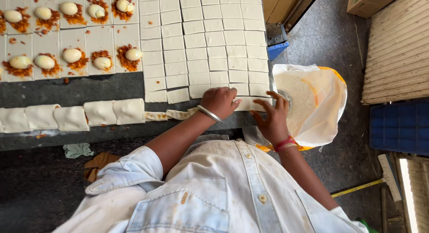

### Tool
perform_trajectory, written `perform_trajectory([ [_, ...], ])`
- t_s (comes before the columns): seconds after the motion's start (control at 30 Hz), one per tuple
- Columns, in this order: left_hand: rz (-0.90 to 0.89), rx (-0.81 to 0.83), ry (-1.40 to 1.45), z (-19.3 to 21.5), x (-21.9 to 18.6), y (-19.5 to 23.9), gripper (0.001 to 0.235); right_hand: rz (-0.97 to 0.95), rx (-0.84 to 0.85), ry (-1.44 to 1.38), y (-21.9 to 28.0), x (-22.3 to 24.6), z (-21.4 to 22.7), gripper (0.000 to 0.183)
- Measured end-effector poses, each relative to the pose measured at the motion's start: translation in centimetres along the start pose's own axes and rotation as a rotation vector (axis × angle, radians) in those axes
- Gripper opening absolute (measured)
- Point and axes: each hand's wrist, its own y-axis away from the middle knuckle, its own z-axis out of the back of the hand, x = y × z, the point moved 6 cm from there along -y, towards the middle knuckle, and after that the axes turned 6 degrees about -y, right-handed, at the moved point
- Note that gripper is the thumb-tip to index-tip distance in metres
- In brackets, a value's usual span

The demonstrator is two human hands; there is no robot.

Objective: The person places a boiled egg on a square piece of dough that already has a filling of spiced mixture. They then fold the dough over the egg and filling to create a sealed triangular pastry. The person repeats this process for multiple items arranged on a large table.

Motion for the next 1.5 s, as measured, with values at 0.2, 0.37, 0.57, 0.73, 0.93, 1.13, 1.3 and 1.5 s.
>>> perform_trajectory([
  [0.2,0.285,0.087,0.054,-0.9,0.5,-0.3,0.036,0.006,0.121,-0.063,-1.2,-1.1,-0.9,0.034],
  [0.37,0.417,0.09,0.08,-1.7,0.6,-0.1,0.032,0.052,0.17,-0.058,-1.3,-1.4,-0.8,0.031],
  [0.57,0.137,-0.085,0.14,-1.4,0.0,0.2,0.015,0.033,0.171,-0.062,-2.2,0.1,-0.2,0.04],
  [0.73,-0.12,-0.185,0.096,-1.2,-0.4,1.2,0.012,0.167,0.174,0.054,-2.4,1.5,-0.3,0.05],
  [0.93,-0.409,-0.245,-0.196,-0.4,-1.8,3.7,0.021,0.242,0.167,0.199,-0.4,3.2,-1.1,0.036],
  [1.13,-0.558,-0.27,-0.402,0.2,-2.5,7.0,0.04,0.192,0.165,0.118,-0.2,3.1,-0.8,0.034],
  [1.3,-0.488,-0.212,-0.155,1.7,-2.4,4.9,0.033,-0.088,-0.146,-0.095,0.1,-0.8,2.4,0.029],
  [1.5,0.075,0.049,0.138,-0.6,-3.4,-1.8,0.032,-0.114,0.015,-0.055,0.2,-3.7,1.6,0.036],
])
